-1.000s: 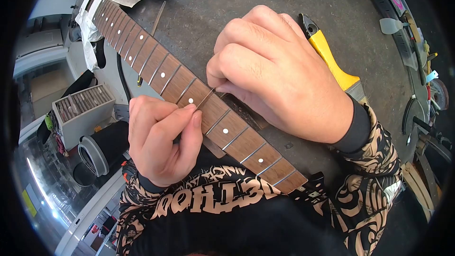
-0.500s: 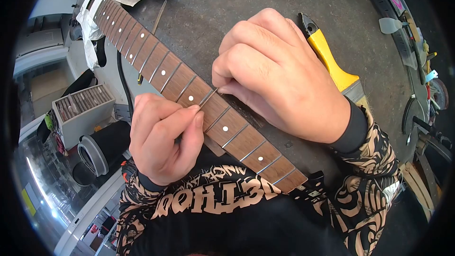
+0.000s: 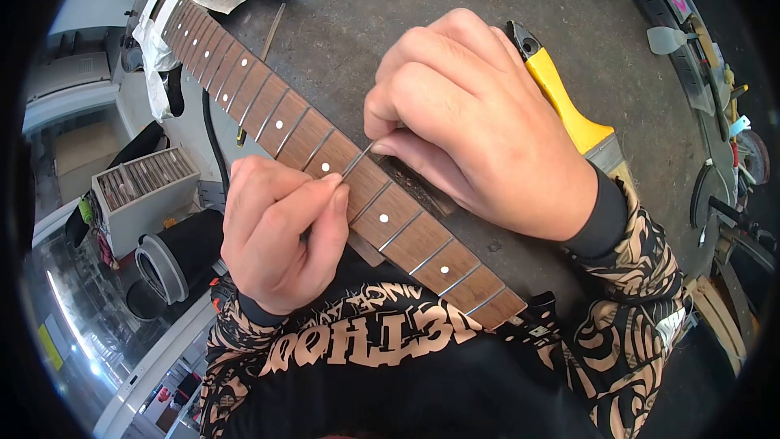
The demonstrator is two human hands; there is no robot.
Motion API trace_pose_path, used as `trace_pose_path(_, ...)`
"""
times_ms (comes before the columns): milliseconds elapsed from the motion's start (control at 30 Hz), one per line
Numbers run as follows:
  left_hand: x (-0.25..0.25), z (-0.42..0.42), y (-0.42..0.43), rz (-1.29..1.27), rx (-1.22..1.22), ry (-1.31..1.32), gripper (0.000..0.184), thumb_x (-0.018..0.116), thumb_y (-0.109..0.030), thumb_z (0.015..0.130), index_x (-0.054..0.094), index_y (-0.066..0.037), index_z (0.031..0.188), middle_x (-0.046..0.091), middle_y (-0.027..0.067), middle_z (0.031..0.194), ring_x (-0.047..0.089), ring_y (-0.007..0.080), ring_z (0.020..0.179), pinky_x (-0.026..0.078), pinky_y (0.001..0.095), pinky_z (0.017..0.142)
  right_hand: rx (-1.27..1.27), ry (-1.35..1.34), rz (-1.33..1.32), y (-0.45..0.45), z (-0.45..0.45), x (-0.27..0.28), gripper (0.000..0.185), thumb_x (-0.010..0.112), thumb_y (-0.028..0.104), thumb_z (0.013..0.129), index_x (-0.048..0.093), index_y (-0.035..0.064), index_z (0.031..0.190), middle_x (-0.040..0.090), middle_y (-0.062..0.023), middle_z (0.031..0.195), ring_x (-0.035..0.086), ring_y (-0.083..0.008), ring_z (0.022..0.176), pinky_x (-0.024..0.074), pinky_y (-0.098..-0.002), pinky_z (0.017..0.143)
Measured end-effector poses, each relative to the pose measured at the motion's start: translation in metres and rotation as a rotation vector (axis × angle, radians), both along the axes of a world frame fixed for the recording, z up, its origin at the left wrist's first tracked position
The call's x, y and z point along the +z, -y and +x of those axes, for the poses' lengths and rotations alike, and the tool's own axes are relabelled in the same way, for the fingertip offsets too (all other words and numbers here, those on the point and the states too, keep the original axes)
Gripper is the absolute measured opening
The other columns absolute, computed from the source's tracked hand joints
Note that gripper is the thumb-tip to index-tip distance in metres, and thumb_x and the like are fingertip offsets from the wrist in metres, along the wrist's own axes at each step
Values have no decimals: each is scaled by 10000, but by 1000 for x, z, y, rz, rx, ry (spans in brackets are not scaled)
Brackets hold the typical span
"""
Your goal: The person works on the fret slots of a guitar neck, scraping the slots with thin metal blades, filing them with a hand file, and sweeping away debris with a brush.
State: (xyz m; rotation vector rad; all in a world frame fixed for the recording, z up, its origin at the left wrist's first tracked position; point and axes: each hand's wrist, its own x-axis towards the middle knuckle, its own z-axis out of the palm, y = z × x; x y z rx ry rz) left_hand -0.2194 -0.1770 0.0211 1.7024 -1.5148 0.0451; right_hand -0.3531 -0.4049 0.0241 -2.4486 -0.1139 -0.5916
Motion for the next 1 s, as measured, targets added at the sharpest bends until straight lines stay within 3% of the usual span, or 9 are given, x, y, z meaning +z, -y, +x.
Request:
trace_pose_path(133, -8, 2, 0, -39, 21, 18, 355, 918, 43, 742, 808, 8, 1078, 683, 58, 886, 622, 244, 730, 425, 393, 711, 1, -4, -7, 0, 3, -2, 359, 936, 50, 797, 700, 132, 1055, 683, -39, 1082, 634, -296, 1045, 495, -424, 940)
trace_pose_path(667, -5, 2, 5, -21, 5, 34, 356, 917, 49, 746, 809, 10, 1083, 703, 64, 884, 629, 242, 735, 392, 396, 708, -13, -3, -12, 3, 1, -4, 366, 939, 54, 791, 699, 144, 1053, 685, -35, 1092, 625, -297, 1051, 494, -431, 949)
trace_pose_path(800, 1, 3, 4, 20, 2, 23, 357, 886, 151, 810, 788, -4, 1116, 711, 81, 886, 620, 237, 728, 427, 389, 703, -17, 4, -13, 1, 4, -5, 373, 941, 46, 783, 701, 146, 1050, 682, -31, 1093, 624, -296, 1059, 498, -433, 950)
trace_pose_path(1000, 0, -1, 6, 16, -9, 73, 346, 886, 140, 787, 785, 8, 1091, 705, 77, 874, 624, 241, 731, 421, 391, 698, 6, -14, -12, -1, 0, -6, 332, 929, 71, 791, 696, 143, 1017, 678, -20, 1070, 616, -295, 1040, 492, -431, 952)
